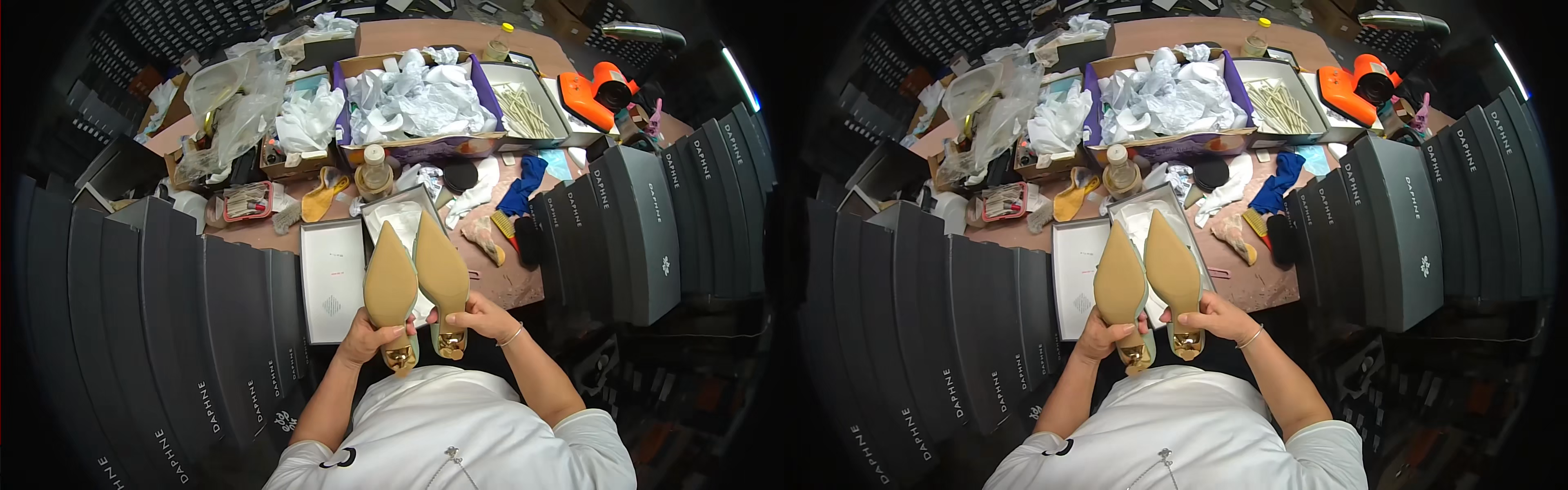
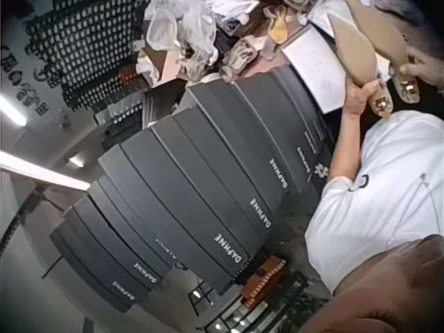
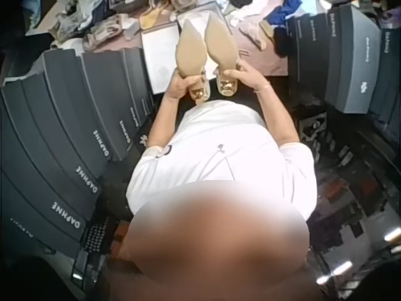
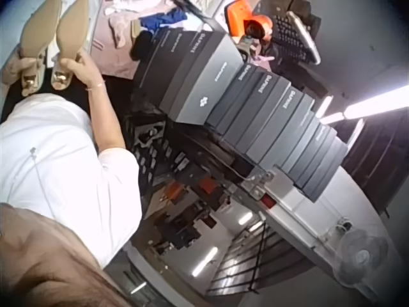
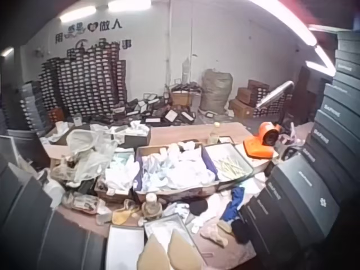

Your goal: Packaging finished shoes into branded boxes, including wiping, wrapping, and adding inserts.

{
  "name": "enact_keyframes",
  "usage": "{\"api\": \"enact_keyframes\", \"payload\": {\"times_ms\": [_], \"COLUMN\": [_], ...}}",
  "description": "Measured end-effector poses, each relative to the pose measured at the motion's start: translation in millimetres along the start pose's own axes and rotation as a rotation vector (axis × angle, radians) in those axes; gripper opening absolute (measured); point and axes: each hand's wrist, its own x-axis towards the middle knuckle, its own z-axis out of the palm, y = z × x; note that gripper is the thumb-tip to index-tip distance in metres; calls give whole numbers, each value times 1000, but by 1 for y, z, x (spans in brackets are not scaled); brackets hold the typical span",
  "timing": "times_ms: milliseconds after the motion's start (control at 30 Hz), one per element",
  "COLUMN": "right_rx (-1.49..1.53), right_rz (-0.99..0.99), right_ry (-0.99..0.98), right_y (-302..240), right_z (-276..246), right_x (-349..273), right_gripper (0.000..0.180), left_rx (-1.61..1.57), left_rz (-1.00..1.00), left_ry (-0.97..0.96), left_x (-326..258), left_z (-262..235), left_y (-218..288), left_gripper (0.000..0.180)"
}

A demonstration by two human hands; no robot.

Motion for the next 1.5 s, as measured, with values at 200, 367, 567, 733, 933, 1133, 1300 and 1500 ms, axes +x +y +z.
{"api": "enact_keyframes", "payload": {"times_ms": [200,367,567,733,933,1133,1300,1500], "right_rx": [-15,11,243,499,583,501,387,347], "right_rz": [-5,8,19,16,32,9,-49,-67], "right_ry": [-10,-21,-33,-25,-48,-40,-23,-39], "right_y": [5,12,31,47,47,36,26,23], "right_z": [6,8,7,6,-4,-11,-8,-5], "right_x": [-10,-3,20,46,60,66,68,66], "right_gripper": [32,33,33,38,39,38,40,39], "left_rx": [63,68,31,-263,-263,-321,-259,-55], "left_rz": [-82,-73,-61,-112,-119,-95,-57,-41], "left_ry": [13,32,106,260,319,275,200,170], "left_x": [-7,-12,-10,1,11,24,25,20], "left_z": [1,2,-1,-5,-11,-20,-25,-26], "left_y": [-4,0,2,-1,-2,3,7,16], "left_gripper": [29,27,22,42,55,56,58,58]}}
